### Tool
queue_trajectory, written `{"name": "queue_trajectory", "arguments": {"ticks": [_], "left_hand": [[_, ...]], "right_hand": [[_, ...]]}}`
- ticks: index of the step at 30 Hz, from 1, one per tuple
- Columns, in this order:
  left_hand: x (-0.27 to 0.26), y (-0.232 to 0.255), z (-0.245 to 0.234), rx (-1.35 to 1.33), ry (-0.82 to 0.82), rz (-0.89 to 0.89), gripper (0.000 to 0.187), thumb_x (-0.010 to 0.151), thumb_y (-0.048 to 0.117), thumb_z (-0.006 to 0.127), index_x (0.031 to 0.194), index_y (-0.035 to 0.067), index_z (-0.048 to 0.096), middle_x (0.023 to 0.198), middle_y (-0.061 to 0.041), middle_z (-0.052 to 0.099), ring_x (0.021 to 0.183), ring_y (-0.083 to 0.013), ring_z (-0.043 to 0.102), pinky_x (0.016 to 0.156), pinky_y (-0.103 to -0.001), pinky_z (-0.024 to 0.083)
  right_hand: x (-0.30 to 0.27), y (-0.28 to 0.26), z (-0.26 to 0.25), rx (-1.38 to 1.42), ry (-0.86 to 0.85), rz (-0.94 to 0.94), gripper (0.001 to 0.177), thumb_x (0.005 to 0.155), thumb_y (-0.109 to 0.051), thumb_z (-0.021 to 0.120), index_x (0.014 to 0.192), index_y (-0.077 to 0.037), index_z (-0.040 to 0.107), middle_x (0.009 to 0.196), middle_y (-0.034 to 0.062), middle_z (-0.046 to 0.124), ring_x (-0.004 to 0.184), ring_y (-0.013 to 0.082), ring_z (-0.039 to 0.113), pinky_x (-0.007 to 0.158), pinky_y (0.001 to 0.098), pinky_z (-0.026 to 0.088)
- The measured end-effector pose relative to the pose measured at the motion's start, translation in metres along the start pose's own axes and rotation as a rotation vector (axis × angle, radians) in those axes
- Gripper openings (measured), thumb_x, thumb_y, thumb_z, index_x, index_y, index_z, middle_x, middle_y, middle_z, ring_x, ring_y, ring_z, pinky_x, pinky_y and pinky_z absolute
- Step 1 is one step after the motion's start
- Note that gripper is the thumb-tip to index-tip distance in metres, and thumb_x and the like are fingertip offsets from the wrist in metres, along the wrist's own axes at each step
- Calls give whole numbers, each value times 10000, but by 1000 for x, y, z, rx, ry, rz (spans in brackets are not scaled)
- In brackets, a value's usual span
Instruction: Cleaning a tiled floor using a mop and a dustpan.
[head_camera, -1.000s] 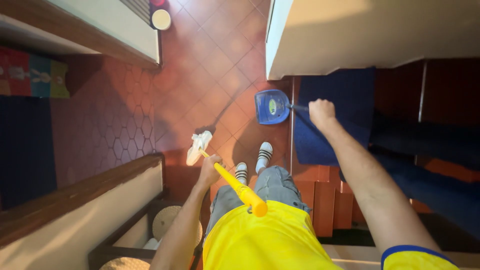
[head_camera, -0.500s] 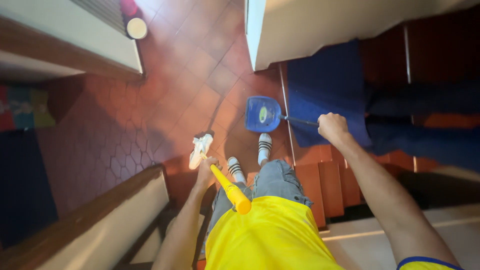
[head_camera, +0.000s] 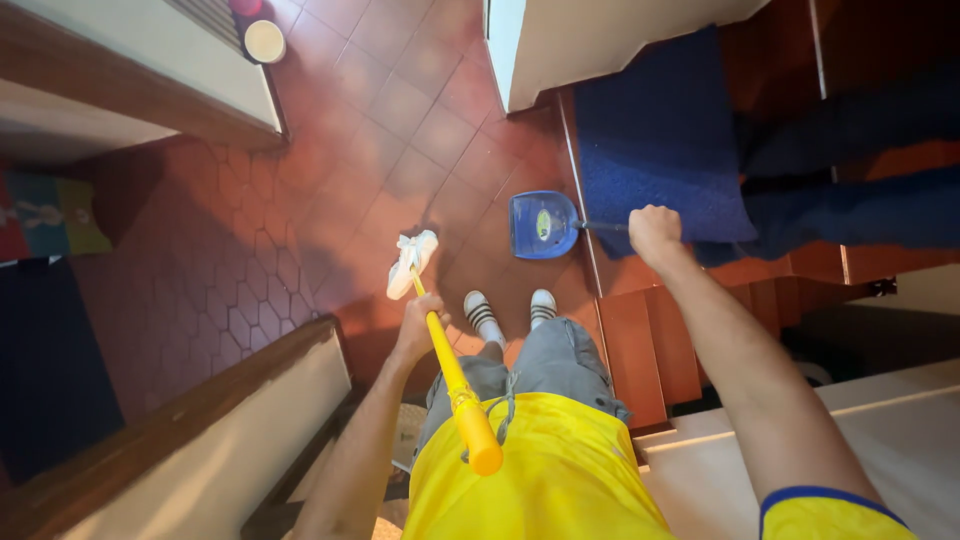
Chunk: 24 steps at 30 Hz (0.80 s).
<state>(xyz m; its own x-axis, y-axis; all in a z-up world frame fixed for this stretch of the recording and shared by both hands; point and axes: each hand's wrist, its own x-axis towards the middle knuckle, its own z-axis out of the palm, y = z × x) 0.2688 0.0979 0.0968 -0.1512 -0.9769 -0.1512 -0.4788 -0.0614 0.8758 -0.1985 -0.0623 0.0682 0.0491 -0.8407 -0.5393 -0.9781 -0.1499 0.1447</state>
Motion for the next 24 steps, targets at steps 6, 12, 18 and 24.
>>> {"name": "queue_trajectory", "arguments": {"ticks": [6, 12, 18, 24], "left_hand": [[-12, 3, 7, -8, 50, 67, 248, 709, -2, 715, 643, 6, 476, 606, -133, 539, 595, -302, 576, 606, -388, 472], [-31, 7, 38, -71, -2, -152, 182, 734, -3, 686, 642, 15, 530, 650, -135, 570, 623, -324, 613, 584, -401, 480], [-36, 20, 66, 64, 11, -71, 57, 673, 19, 731, 699, 46, 688, 710, -142, 665, 730, -356, 642, 651, -431, 509], [-38, -5, 84, 182, 82, -109, 74, 697, 64, 775, 709, 45, 705, 756, -168, 669, 779, -384, 653, 690, -467, 524]], "right_hand": [[13, -6, 8, -45, 34, -17, 138, 853, -124, 693, 911, -102, 817, 952, 154, 784, 916, 330, 768, 767, 426, 615], [-13, -1, -38, 1, 0, 2, 357, 838, -421, 784, 998, -102, 794, 979, 152, 771, 946, 338, 752, 798, 435, 601], [-59, 6, -100, 94, 203, -74, 503, 845, -505, 763, 1152, -108, 727, 1136, 149, 700, 1090, 338, 660, 816, 464, 575], [-177, -56, -187, 838, 251, -841, 539, 696, -95, 823, 1215, -66, 679, 1285, 112, 661, 1246, 303, 601, 1050, 439, 502]]}}
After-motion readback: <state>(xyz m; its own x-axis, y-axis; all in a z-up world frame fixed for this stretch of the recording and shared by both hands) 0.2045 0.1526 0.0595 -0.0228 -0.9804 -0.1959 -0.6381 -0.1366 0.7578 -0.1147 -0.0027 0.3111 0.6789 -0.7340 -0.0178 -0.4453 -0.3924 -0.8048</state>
